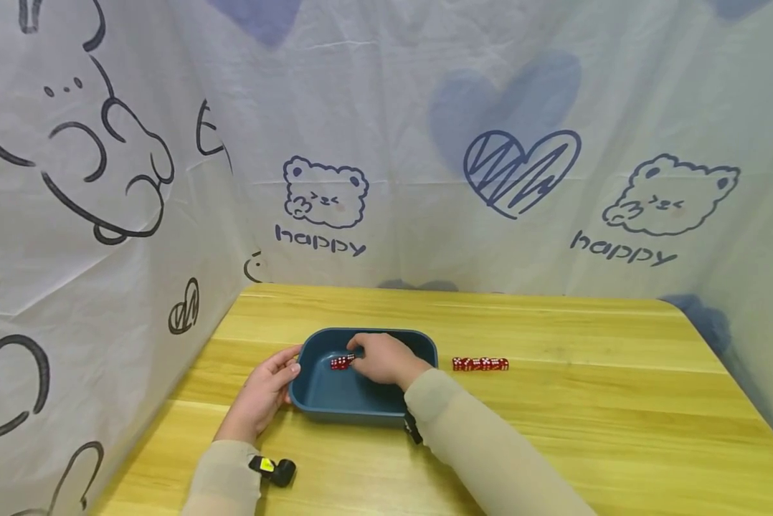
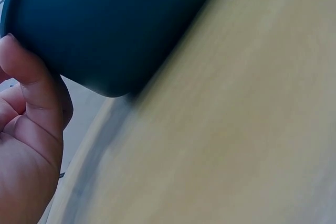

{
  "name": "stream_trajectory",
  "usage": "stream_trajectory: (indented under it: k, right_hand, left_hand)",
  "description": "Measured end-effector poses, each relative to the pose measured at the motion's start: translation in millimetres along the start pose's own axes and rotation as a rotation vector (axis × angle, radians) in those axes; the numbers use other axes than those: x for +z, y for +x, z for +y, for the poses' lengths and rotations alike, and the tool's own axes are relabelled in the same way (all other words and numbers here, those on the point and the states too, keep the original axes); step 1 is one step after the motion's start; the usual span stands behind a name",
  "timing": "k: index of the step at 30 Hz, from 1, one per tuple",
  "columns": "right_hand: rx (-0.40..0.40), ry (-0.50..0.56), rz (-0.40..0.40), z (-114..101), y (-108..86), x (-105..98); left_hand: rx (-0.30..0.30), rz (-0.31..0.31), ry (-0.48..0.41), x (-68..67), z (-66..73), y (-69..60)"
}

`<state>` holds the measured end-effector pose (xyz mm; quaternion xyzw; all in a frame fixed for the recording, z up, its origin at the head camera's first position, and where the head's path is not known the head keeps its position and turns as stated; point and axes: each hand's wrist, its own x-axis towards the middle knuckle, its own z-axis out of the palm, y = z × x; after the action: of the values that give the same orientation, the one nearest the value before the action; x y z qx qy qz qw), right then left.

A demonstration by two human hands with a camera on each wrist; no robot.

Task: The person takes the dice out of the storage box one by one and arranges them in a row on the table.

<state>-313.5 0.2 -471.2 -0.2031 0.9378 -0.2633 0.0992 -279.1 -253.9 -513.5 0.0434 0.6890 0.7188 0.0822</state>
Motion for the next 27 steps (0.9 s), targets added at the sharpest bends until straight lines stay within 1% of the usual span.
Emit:
stream_trajectory:
  k: [5,9,15,22,24,27]
  right_hand:
    - [0.012,-0.042,-0.007,5,0.1,4]
    - [-0.011,-0.043,-0.043,7,-0.9,4]
    - [-0.039,-0.014,-0.089,10,-0.8,6]
    - [-0.058,0.057,-0.107,12,-1.7,5]
    - [-0.06,0.079,-0.124,13,-1.7,5]
    - [-0.066,0.081,-0.152,15,-1.7,6]
  left_hand:
    - [0.016,-0.012,0.014,0.0,-0.8,1.5]
    - [0.022,-0.009,0.021,-0.3,-1.6,2.3]
    - [0.002,0.012,0.012,-0.8,-2.9,1.7]
    - [0.009,-0.006,0.014,-0.8,-2.8,2.2]
    - [0.005,-0.004,0.008,-0.6,-2.2,1.9]
    - [0.002,-0.001,0.011,-0.3,-1.6,1.1]
